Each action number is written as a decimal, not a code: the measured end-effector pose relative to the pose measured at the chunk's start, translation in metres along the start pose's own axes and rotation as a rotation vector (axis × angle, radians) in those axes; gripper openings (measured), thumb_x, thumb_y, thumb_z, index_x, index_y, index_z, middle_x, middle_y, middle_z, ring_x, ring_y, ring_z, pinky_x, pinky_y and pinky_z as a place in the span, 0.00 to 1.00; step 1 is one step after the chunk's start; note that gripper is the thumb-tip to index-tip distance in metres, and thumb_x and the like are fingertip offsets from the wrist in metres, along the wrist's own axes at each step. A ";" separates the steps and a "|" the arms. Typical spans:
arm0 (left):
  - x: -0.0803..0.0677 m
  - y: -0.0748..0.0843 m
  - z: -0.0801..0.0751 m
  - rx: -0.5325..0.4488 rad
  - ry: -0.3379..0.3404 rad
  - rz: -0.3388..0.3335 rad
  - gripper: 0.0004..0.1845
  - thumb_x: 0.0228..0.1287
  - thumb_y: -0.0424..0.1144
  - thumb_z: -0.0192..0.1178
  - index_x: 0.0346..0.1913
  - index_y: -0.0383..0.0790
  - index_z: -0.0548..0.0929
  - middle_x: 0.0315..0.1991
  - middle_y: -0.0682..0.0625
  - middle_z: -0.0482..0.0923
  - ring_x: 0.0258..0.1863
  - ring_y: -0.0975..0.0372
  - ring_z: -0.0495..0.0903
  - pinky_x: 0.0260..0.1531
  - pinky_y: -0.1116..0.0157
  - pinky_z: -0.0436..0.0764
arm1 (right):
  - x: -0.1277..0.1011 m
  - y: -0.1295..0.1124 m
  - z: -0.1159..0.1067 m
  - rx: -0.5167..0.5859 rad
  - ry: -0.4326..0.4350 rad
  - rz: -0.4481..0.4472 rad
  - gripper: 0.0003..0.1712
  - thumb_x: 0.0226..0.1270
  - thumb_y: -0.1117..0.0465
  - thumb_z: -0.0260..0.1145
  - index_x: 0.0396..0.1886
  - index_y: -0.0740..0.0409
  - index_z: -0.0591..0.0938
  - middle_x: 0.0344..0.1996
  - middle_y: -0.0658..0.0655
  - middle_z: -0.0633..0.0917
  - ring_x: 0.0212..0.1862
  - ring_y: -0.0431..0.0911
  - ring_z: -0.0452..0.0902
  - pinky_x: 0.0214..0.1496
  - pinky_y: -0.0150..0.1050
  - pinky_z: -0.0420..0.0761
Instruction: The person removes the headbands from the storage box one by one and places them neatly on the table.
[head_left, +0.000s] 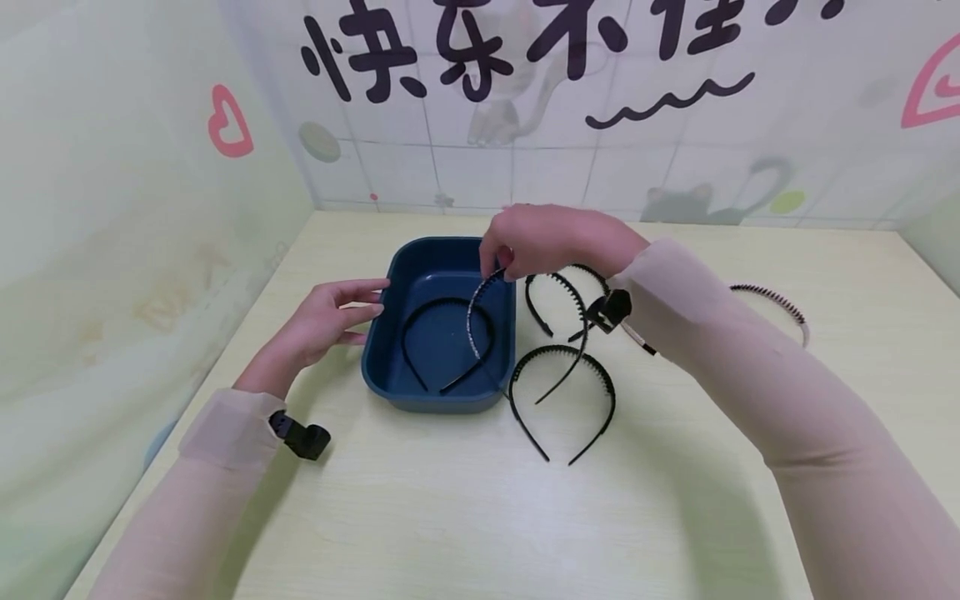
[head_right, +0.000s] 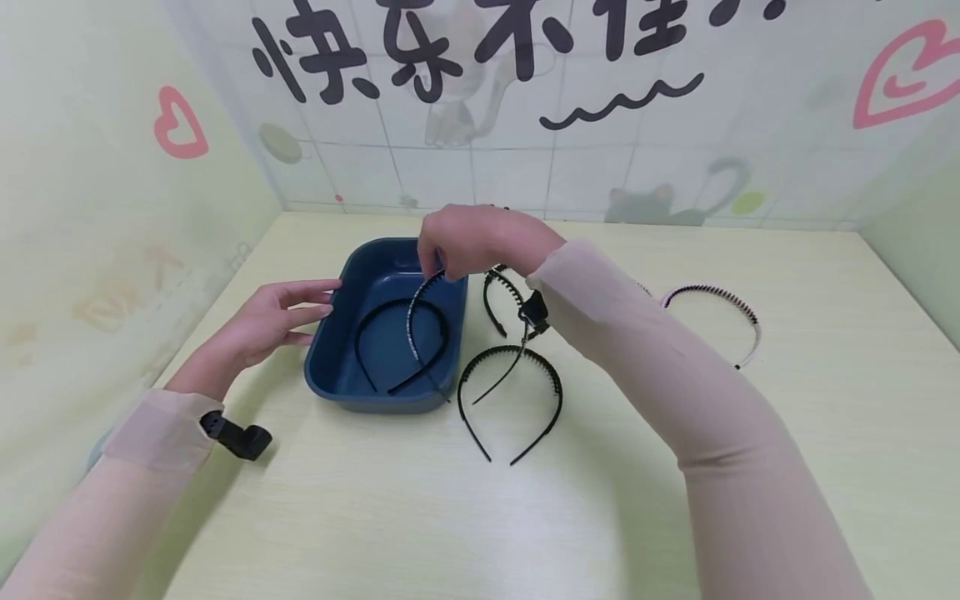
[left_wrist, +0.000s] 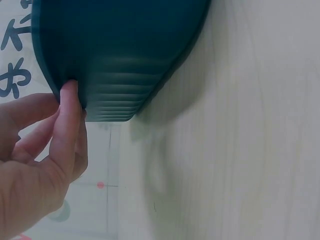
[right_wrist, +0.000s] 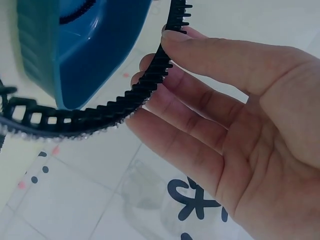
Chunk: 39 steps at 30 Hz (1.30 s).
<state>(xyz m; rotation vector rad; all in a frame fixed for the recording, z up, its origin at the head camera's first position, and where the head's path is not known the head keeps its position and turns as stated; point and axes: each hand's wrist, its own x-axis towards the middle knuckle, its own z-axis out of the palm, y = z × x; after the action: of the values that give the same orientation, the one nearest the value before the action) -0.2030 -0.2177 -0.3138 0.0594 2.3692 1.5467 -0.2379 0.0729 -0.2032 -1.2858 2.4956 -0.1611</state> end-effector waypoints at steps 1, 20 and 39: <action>0.000 0.000 0.000 0.000 0.001 0.000 0.25 0.67 0.36 0.53 0.67 0.42 0.65 0.57 0.40 0.62 0.53 0.55 0.69 0.35 0.68 0.80 | -0.002 0.000 0.001 -0.005 0.000 -0.005 0.14 0.60 0.71 0.62 0.45 0.57 0.83 0.40 0.54 0.81 0.41 0.46 0.74 0.60 0.41 0.64; 0.000 0.000 0.001 0.003 0.003 0.000 0.26 0.67 0.37 0.53 0.67 0.43 0.65 0.59 0.40 0.62 0.55 0.53 0.68 0.35 0.68 0.80 | -0.047 0.027 0.019 0.014 0.019 0.043 0.14 0.59 0.72 0.61 0.44 0.58 0.83 0.41 0.54 0.82 0.44 0.47 0.76 0.49 0.42 0.74; 0.001 -0.002 0.001 0.009 0.002 -0.002 0.26 0.67 0.37 0.53 0.67 0.43 0.65 0.58 0.41 0.62 0.54 0.54 0.68 0.36 0.67 0.80 | -0.083 0.045 0.043 0.076 0.038 0.143 0.16 0.57 0.74 0.60 0.41 0.55 0.85 0.38 0.52 0.81 0.40 0.44 0.75 0.44 0.42 0.75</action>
<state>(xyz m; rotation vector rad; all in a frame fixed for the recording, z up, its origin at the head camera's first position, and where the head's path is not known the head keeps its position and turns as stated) -0.2032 -0.2175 -0.3157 0.0568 2.3769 1.5363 -0.2130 0.1684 -0.2347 -1.0794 2.5760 -0.2450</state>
